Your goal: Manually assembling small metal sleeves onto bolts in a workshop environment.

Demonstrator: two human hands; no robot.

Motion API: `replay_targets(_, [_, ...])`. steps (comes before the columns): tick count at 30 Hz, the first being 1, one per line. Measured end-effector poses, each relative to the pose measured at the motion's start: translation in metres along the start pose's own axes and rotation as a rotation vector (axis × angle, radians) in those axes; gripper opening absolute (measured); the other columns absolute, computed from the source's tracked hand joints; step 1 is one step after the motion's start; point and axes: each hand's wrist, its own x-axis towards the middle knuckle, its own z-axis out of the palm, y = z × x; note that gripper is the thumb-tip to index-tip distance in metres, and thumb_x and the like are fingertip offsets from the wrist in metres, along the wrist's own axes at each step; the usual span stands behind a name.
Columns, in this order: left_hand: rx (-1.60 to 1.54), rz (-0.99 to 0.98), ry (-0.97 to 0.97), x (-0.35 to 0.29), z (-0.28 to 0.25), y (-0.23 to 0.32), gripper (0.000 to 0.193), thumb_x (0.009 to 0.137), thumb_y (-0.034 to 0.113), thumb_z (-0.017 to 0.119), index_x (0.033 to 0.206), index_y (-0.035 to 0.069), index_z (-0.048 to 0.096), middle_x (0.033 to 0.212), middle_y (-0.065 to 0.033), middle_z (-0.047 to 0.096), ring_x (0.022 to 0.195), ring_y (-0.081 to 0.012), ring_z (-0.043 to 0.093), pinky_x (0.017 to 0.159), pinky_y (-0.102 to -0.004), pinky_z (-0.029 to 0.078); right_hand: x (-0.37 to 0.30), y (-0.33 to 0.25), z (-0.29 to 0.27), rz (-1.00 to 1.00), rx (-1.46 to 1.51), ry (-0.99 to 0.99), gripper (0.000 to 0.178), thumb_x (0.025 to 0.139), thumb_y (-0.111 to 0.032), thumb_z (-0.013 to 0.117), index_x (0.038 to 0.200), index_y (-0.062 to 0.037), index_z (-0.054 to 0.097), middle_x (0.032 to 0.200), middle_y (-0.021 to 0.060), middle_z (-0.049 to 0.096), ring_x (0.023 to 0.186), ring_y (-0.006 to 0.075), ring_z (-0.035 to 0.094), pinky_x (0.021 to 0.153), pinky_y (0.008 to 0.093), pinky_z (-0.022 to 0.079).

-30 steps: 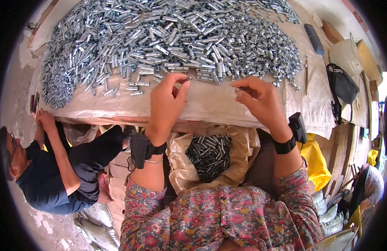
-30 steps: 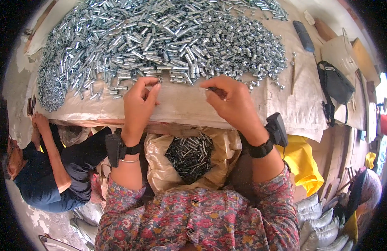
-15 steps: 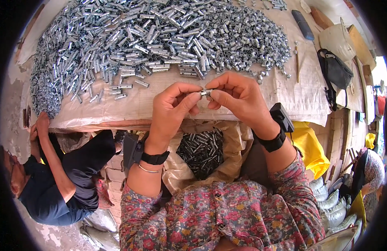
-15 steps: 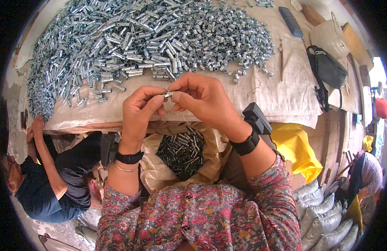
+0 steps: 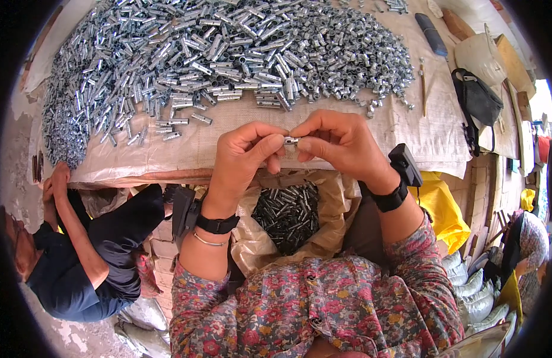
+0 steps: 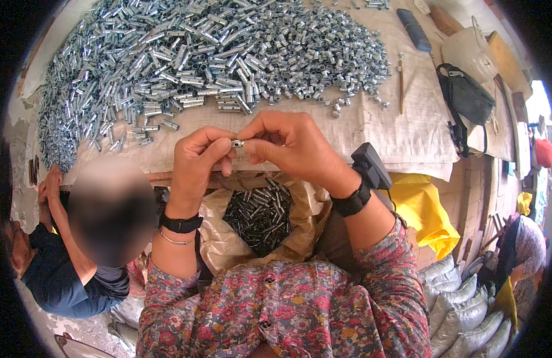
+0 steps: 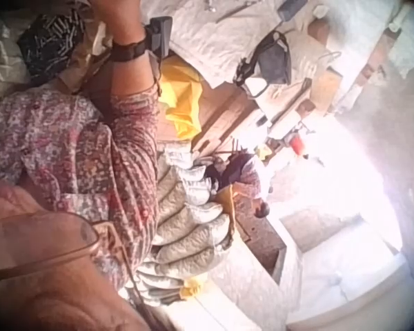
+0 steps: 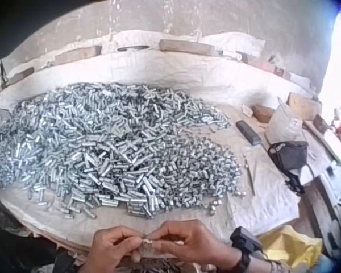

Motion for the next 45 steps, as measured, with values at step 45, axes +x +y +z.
replay_targets(45, [1.059,0.272,0.525,0.008,-0.04,0.012,0.02,0.078,0.005,0.057,0.097,0.006,0.059,0.077,-0.0059,0.058,0.06,-0.015,0.056,0.056,-0.0276,0.044,0.014,0.015,-0.038,-0.134,-1.399,0.356,0.009,0.079,-0.009,0.055,0.084,-0.0033,0.05,0.079,0.0157,0.053,0.073,0.0358,0.056,0.062,0.0434,0.045])
